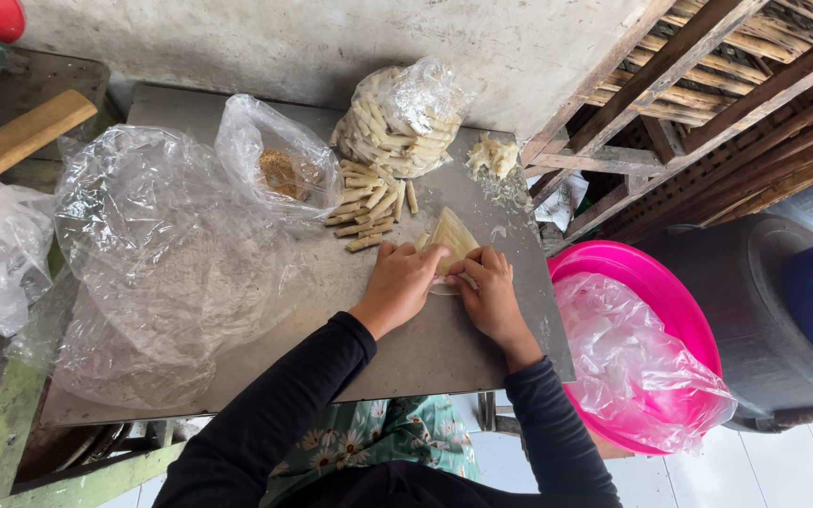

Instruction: The person places snack filling onto a wrapper, rolls the wrapper into a cylinder, and repeats this action with multiple snacks before collecting them into a bag.

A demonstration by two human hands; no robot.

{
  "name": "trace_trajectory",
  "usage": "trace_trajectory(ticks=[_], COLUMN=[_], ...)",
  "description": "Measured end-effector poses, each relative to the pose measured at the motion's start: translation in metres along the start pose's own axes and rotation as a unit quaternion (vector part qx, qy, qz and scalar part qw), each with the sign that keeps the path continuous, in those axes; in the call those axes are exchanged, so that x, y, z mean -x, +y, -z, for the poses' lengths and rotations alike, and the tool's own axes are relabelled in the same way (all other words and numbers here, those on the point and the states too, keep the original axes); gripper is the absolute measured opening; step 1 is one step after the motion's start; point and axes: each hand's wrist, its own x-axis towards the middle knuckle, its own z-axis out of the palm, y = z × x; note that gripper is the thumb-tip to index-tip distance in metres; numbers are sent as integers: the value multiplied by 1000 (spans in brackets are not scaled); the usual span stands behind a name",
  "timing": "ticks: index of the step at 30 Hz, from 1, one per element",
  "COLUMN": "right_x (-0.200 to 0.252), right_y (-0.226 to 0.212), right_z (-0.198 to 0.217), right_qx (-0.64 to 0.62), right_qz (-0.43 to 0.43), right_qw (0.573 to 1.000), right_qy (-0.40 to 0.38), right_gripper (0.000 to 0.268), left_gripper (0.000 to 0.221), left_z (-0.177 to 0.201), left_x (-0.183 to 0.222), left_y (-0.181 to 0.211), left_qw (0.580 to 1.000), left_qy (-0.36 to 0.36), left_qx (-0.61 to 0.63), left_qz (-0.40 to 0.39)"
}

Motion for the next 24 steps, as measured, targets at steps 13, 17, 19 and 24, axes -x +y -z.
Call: trace_trajectory(ticks=[13,17,19,24], right_x=[-16,-16,-14,-11], right_y=[-9,-6,-5,-2], right_z=[-21,-20,-22,-20], right_qx=[84,55,45,35], right_qz=[-84,-76,-75,-64], right_qw=[989,989,987,985], right_qy=[82,113,134,159], right_gripper=[27,21,19,16], left_gripper=[32,34,38,32], left_z=[-10,-1,0,-3], left_x=[-11,-9,-7,-10], left_y=[-5,-10,-10,-7], left_qw=[995,999,999,998], left_qy=[79,25,8,48], left_qx=[-19,36,39,1], left_qz=[60,30,26,45])
